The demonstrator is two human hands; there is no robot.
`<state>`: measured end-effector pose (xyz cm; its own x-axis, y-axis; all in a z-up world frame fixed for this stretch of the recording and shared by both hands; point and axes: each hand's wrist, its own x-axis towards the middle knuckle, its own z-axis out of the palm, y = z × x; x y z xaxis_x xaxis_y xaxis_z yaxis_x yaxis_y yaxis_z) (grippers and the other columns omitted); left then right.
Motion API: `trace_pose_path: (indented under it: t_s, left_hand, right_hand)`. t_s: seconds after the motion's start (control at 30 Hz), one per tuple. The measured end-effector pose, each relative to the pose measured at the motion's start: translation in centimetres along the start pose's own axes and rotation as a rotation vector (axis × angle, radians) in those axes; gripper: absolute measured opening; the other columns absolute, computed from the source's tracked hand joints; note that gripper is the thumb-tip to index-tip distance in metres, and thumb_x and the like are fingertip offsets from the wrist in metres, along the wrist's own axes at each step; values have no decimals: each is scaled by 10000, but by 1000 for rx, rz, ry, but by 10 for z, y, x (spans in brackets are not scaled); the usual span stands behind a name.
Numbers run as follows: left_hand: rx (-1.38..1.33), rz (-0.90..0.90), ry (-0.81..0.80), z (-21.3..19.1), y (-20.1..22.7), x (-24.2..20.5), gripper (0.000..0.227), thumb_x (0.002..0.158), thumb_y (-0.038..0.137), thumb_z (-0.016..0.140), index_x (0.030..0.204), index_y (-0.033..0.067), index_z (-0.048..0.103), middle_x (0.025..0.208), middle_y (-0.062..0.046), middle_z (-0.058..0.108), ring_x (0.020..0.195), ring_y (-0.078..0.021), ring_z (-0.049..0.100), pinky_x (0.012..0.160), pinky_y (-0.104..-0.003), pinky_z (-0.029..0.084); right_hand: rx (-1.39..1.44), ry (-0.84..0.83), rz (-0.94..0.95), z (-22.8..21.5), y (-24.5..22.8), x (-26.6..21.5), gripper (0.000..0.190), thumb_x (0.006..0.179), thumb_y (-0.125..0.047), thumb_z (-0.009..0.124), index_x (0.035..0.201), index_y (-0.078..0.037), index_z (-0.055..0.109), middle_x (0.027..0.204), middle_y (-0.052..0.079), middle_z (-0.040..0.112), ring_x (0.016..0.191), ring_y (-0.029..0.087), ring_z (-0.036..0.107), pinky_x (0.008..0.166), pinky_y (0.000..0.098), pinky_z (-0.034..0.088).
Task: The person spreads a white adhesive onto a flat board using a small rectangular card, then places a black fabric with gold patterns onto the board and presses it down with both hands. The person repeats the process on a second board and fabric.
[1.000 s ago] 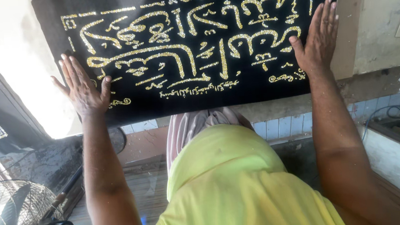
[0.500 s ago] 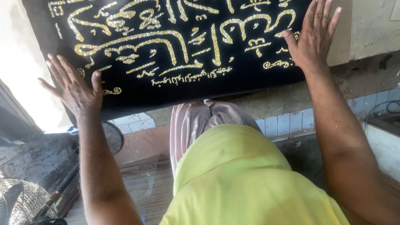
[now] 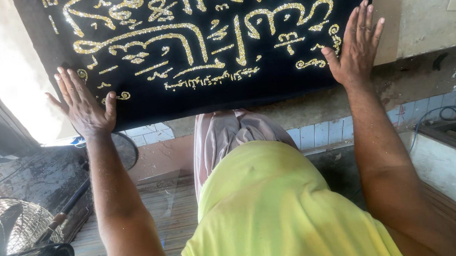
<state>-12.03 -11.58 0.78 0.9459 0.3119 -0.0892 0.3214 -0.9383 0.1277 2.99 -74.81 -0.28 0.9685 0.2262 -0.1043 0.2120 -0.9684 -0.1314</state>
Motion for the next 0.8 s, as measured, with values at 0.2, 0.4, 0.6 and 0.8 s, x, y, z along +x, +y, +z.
trace_pose_path:
  t_s: [0.2, 0.4, 0.6, 0.8]
  left_hand:
    - [-40, -3, -5, -5, 5, -4, 1120, 976, 854, 89, 1649, -31, 220, 1727, -237, 210, 1613, -332, 137, 1238, -612, -65]
    - [30, -48, -83, -8, 8, -2, 1217, 915, 928, 55, 1639, -39, 201, 1732, -233, 153, 1617, -322, 109, 1226, -617, -84]
    - [43, -60, -77, 17, 85, -5, 1183, 888, 919, 8, 1659, 30, 131, 1760, -180, 99, 1620, -291, 59, 1212, -600, -120]
    - [-48, 315, -144, 48, 289, -35, 1050, 960, 859, 253, 1657, 90, 93, 1742, -133, 35, 1607, -233, 12, 1273, -590, -33]
  right_hand:
    - [-14, -52, 35, -7, -3, 0, 1140, 973, -816, 259, 1644, 96, 122, 1731, 285, 75, 1619, 390, 49, 1262, 646, -30]
    - [54, 17, -1, -12, -10, -6, 1108, 1013, -777, 364, 1641, 111, 154, 1737, 287, 93, 1635, 401, 60, 1277, 649, -40]
    - [62, 103, -90, -21, -8, -4, 1066, 1038, -720, 464, 1620, 144, 235, 1708, 332, 193, 1603, 460, 172, 1217, 695, -39]
    - [-62, -34, 57, -39, 34, 37, 635, 1089, -593, 503, 1440, -65, 539, 1561, 102, 523, 1563, 300, 428, 1322, 681, 49]
